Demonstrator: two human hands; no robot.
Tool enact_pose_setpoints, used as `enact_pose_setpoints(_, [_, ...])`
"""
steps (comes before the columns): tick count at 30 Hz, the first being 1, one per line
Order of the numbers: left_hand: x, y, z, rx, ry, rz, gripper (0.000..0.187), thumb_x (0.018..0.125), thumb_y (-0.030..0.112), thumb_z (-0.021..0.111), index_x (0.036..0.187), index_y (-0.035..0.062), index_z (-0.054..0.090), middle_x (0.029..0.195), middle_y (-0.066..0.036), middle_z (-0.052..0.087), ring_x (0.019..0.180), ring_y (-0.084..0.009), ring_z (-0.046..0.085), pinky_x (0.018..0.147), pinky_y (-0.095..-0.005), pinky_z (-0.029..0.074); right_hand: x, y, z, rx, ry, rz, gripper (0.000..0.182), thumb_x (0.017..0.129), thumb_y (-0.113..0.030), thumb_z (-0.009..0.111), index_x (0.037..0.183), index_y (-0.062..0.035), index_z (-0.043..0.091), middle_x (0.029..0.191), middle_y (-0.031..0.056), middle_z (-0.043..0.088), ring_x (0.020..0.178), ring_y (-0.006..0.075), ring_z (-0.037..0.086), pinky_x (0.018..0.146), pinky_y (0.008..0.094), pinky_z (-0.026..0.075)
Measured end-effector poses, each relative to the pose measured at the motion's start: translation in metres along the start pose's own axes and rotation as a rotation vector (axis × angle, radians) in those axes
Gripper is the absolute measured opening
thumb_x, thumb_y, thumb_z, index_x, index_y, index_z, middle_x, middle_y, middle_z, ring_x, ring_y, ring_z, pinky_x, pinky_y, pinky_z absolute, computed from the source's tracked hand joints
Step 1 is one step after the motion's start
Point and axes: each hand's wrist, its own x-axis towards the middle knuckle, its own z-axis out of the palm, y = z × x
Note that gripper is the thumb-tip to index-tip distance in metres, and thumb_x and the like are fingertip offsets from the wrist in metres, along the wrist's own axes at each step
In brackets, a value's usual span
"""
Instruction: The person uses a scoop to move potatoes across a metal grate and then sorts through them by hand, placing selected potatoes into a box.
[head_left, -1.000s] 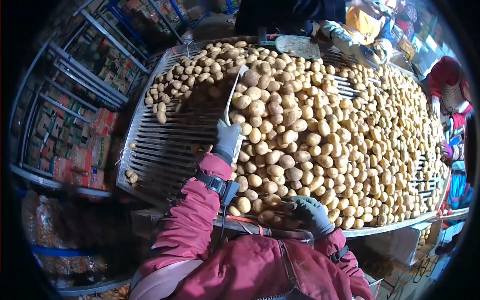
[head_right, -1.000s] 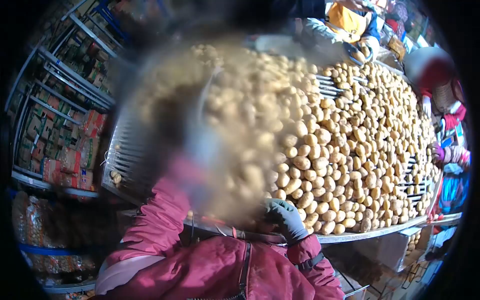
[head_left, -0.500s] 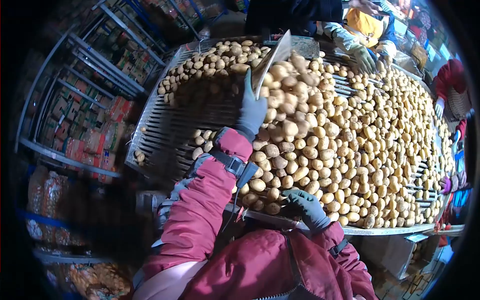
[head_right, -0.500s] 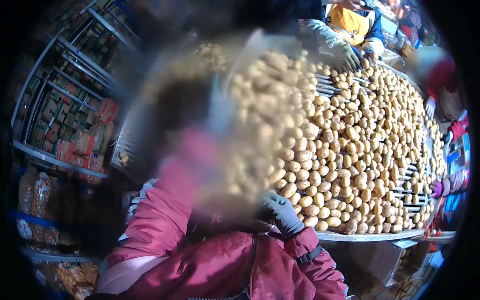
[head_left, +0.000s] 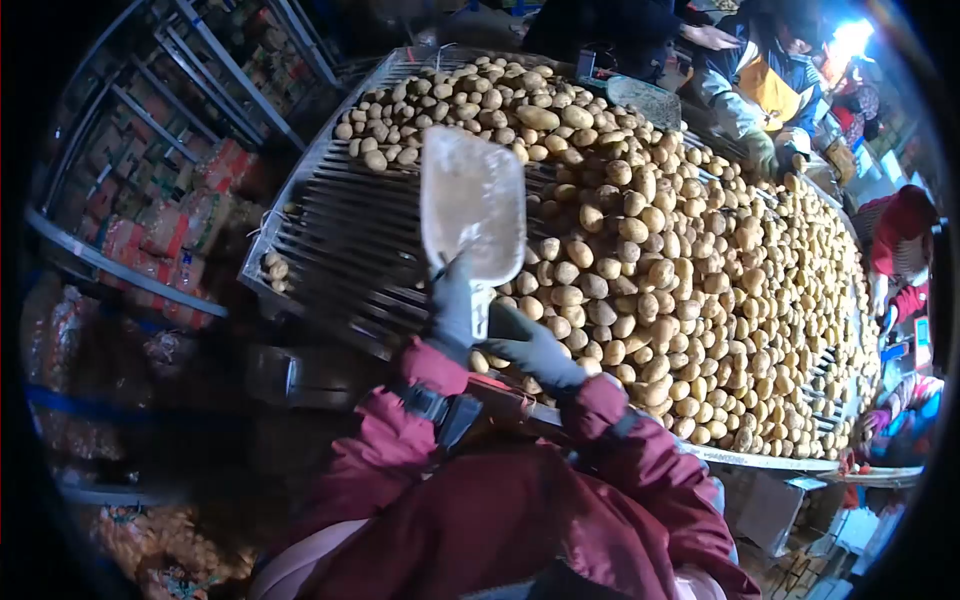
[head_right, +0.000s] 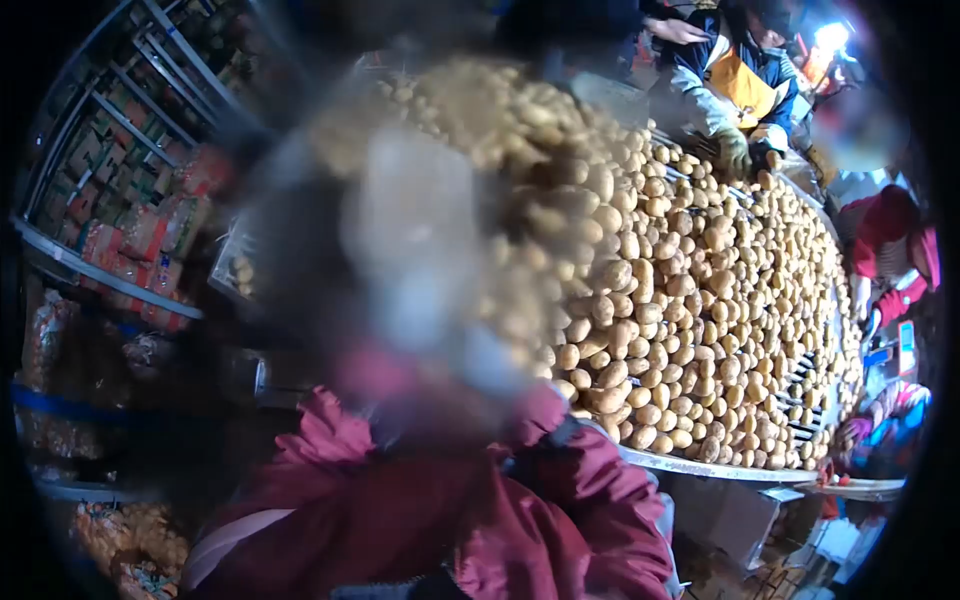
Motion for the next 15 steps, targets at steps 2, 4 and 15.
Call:
enact_pose_setpoints(2, [-0.004,0.008,-0.034,0.115,0.088,0.009,0.044,0.093,0.027,0.067,0.125,-0.0013,0.060,0.107,-0.010,0.068,0.090,-0.0194,0.064,0.077,-0.0347,0.053,0.036,0.016,0.041,0.076,-0.080,-0.104,0.066,0.085,-0.005,0.070,0.146,0.0028,0.045,0.128,0.0077,0.062,0.114,0.0141,0.058,0.098,0.0314,0.049])
enact_pose_setpoints(4, [0.005,0.000,-0.073,0.164,0.132,0.050,0.049,0.093,0.035,0.070,0.126,-0.0011,0.060,0.109,-0.010,0.068,0.091,-0.0184,0.063,0.076,-0.0347,0.053,0.071,0.043,0.067,0.051,-0.093,-0.067,0.059,0.080,0.000,0.070,0.136,0.0020,0.052,0.114,0.0049,0.065,0.099,0.0120,0.059,0.086,0.0304,0.051])
enact_pose_setpoints(15, [0.039,0.088,-0.168,0.550,0.039,0.380,0.098,0.087,0.030,0.080,0.160,0.0029,0.020,0.158,-0.021,0.034,0.143,-0.0295,0.036,0.115,-0.0395,0.034,0.169,0.116,0.162,-0.138,-0.290,0.117,0.036,0.079,-0.004,0.071,0.114,-0.0011,0.064,0.085,0.0036,0.067,0.074,0.0104,0.058,0.063,0.0297,0.049])
